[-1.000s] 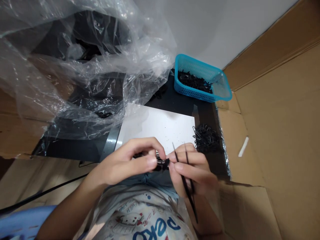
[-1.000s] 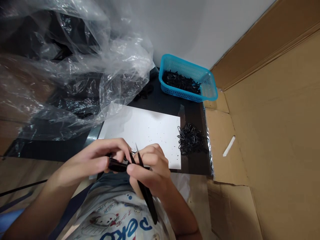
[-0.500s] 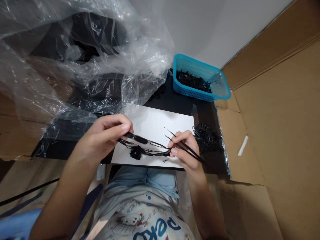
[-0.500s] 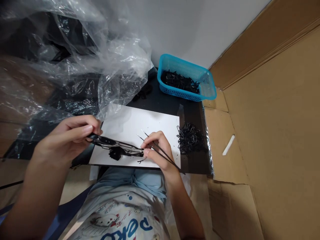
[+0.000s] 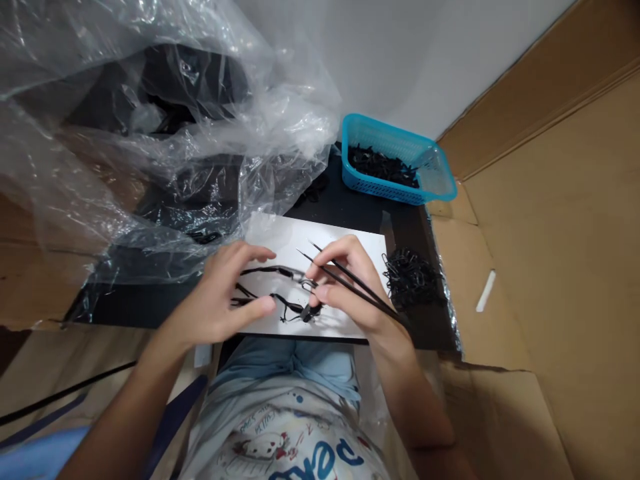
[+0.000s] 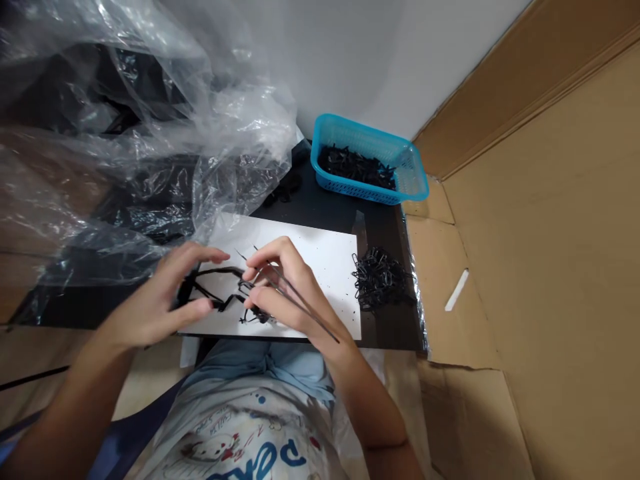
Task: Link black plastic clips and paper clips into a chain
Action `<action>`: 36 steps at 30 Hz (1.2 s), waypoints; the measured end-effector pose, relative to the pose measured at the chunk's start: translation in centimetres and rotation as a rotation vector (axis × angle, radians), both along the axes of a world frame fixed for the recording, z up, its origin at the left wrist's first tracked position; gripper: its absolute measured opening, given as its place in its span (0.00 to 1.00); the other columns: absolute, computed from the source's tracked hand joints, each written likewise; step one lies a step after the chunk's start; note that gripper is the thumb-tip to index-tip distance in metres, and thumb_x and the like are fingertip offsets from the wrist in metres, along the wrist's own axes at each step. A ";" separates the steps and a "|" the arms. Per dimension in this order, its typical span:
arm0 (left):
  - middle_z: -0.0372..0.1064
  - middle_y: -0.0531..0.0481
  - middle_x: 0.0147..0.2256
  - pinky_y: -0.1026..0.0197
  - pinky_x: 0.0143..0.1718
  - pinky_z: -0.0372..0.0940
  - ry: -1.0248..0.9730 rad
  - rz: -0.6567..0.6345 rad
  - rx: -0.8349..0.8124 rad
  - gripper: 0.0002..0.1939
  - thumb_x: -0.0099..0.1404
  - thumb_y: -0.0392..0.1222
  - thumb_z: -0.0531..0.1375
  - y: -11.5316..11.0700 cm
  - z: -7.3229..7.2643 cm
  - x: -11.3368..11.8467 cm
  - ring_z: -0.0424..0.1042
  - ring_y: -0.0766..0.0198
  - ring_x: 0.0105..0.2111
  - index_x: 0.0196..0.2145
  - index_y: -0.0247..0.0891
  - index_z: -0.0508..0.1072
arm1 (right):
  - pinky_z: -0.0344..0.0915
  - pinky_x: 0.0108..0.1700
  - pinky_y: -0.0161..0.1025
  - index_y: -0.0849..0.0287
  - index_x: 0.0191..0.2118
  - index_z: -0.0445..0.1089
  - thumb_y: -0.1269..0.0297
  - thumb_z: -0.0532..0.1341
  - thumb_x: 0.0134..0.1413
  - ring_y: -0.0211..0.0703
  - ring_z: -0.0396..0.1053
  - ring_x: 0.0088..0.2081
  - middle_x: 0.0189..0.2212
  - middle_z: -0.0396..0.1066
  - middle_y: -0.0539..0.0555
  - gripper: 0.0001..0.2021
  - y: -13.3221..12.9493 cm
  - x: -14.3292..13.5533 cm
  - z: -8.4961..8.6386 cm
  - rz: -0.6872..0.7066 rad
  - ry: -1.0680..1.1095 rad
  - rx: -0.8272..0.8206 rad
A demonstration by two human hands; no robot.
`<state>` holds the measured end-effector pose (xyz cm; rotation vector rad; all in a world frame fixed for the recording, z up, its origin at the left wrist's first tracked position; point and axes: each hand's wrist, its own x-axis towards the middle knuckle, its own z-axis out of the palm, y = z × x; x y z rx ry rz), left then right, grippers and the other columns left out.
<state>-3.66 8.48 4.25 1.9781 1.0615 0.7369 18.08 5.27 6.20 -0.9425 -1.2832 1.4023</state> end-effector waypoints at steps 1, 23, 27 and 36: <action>0.68 0.45 0.42 0.55 0.47 0.57 0.031 0.068 0.114 0.23 0.57 0.52 0.64 -0.7 -0.2 0.8 0.65 0.51 0.44 0.47 0.38 0.70 | 0.69 0.30 0.33 0.54 0.39 0.63 0.74 0.60 0.47 0.34 0.72 0.27 0.33 0.68 0.46 0.13 0.1 -0.6 0.0 -0.030 -0.005 -0.028; 0.62 0.52 0.27 0.62 0.32 0.54 -0.626 -0.028 -0.438 0.10 0.69 0.42 0.57 -4.3 -0.5 4.8 0.61 0.65 0.30 0.30 0.37 0.72 | 0.70 0.33 0.35 0.51 0.42 0.65 0.68 0.60 0.55 0.39 0.69 0.34 0.34 0.70 0.49 0.09 -2.6 0.6 -1.4 -0.319 -0.095 0.119; 0.62 0.53 0.27 0.61 0.32 0.53 -0.630 -0.042 -0.461 0.11 0.69 0.43 0.57 -4.3 -0.4 4.9 0.61 0.65 0.29 0.29 0.38 0.71 | 0.69 0.34 0.37 0.51 0.42 0.66 0.66 0.60 0.56 0.39 0.70 0.33 0.35 0.69 0.50 0.08 -2.5 1.3 -2.0 -0.366 -0.173 0.260; 0.63 0.54 0.24 0.62 0.30 0.55 -0.572 0.001 -0.353 0.12 0.67 0.34 0.55 -4.3 0.5 5.1 0.62 0.67 0.27 0.24 0.37 0.69 | 0.65 0.32 0.43 0.57 0.39 0.70 0.71 0.58 0.57 0.44 0.68 0.32 0.28 0.67 0.52 0.06 -4.7 1.6 0.5 -0.444 -0.441 0.655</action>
